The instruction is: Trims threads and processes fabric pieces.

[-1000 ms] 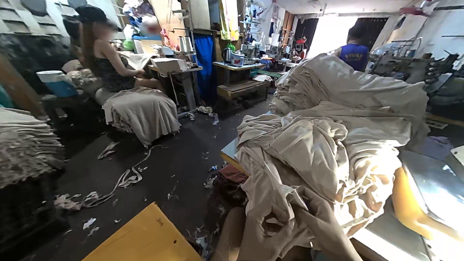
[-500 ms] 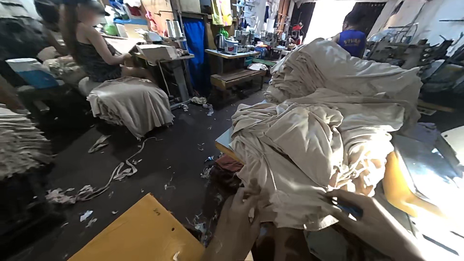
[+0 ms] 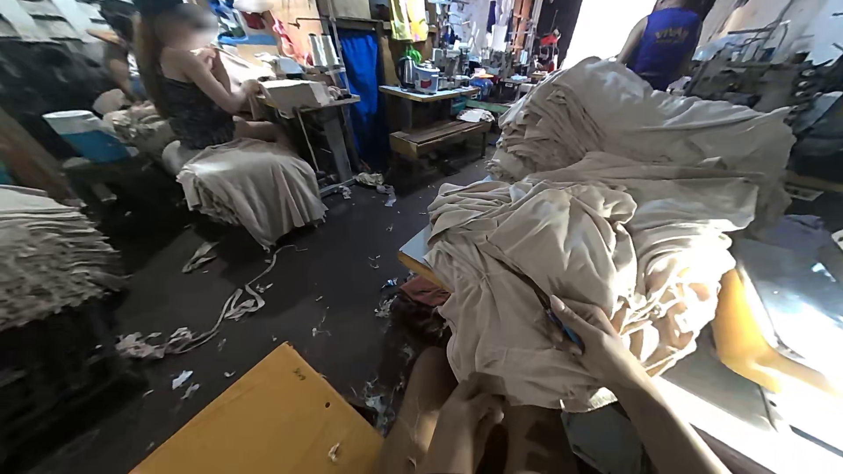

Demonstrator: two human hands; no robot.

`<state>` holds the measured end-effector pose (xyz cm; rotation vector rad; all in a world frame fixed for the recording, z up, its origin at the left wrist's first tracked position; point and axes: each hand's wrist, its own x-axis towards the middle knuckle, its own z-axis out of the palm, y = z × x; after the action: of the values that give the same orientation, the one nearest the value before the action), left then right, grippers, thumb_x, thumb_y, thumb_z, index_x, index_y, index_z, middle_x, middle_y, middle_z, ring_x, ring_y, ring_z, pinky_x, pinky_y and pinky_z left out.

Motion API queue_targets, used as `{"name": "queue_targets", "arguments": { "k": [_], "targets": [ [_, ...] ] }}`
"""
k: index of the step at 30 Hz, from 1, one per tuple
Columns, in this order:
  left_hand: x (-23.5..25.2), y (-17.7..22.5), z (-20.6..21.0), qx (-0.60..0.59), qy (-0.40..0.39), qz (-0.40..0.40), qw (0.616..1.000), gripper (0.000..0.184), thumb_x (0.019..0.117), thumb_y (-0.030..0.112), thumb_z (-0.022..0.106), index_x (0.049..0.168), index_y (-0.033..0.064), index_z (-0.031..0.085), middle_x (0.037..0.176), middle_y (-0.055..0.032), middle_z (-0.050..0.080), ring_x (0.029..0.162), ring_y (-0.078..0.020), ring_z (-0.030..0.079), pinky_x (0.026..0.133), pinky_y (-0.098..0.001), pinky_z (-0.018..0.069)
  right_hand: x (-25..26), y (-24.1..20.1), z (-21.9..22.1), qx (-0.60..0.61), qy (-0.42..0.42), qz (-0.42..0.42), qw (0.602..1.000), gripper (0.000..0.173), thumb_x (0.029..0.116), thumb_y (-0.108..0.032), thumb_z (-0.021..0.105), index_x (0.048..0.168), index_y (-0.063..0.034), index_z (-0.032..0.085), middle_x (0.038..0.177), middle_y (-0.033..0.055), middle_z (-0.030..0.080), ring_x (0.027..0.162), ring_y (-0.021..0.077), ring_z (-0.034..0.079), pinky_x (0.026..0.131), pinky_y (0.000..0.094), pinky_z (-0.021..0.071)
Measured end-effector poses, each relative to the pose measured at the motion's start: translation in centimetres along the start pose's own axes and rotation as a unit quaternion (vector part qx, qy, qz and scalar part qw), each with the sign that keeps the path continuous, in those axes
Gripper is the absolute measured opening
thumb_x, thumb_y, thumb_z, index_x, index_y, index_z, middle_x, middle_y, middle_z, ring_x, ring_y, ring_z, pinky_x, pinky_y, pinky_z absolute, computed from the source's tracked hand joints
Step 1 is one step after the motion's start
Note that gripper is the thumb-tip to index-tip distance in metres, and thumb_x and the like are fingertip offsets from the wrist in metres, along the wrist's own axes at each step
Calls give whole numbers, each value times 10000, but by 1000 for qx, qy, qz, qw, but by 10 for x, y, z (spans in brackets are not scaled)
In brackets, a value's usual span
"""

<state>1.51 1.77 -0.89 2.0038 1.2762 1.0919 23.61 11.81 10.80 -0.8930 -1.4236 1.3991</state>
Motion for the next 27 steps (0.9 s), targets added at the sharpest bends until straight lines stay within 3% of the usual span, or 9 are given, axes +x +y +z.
{"name": "queue_targets", "arguments": {
  "k": [2,5,7,10,13,17,20,23,27],
  "targets": [
    [-9,10,-12,4,6,-30,1000,143,924,205,731,981,86,784,1151,-130,682,1039,-194,674,936,-333,567,-1,-2,1,-14,-8,2,1000,370,1047,-365,518,829,-117,686,618,-38,539,466,-1,434,438,139,363],
    [9,26,-17,-31,171,-5,985,162,887,174,752,938,20,753,1096,-129,673,930,-110,683,805,-231,598,0,-5,2,-20,-11,6,1000,362,1040,-367,524,832,-122,692,615,-37,540,455,-8,418,428,135,350],
    [33,29,-18,-52,216,-2,975,255,893,245,763,968,3,736,1082,-118,670,871,-88,695,740,-220,618,0,-4,2,-27,-17,-1,999,363,1045,-360,518,842,-115,691,612,-35,533,456,-4,419,429,136,349],
    [59,40,-13,-38,133,-67,988,340,857,328,806,990,20,749,1200,-172,654,969,-144,705,839,-271,607,-1,-2,-1,-38,-30,-2,999,342,1042,-346,525,857,-117,699,631,-47,552,474,-7,442,442,137,370],
    [65,42,-2,-8,135,-38,990,153,891,201,746,920,52,766,1175,-185,672,1021,-198,692,867,-309,583,-3,-1,-4,-80,-44,-23,996,311,1041,-325,541,870,-124,706,634,-78,566,478,-18,458,442,137,380],
    [56,28,-19,-198,76,-68,975,142,956,120,662,978,12,751,1129,-115,686,1066,-119,670,906,-247,576,-10,1,-7,-192,-62,-70,977,265,1001,-357,626,890,-134,715,664,-110,593,548,-42,502,509,136,416],
    [55,22,-32,-322,31,-127,938,186,1001,122,605,1075,-10,713,1103,-68,708,1017,-91,676,911,-253,567,-16,5,-6,-384,-79,-135,910,362,952,-429,652,901,-80,736,731,-26,654,648,17,588,597,218,508],
    [56,25,-36,-381,20,-167,909,169,1014,71,566,1088,-13,693,1083,-64,705,983,-112,682,902,-278,573,-24,5,3,-546,-74,-186,813,369,909,-413,678,924,-50,748,863,106,730,788,254,719,696,497,593],
    [54,24,-32,-358,29,-137,923,151,991,83,600,1010,-7,719,1159,-89,689,1097,-128,654,960,-278,551,-25,11,12,-621,-40,-248,742,395,929,-449,618,932,-74,743,849,80,710,750,253,715,614,474,592]
  ]
}}
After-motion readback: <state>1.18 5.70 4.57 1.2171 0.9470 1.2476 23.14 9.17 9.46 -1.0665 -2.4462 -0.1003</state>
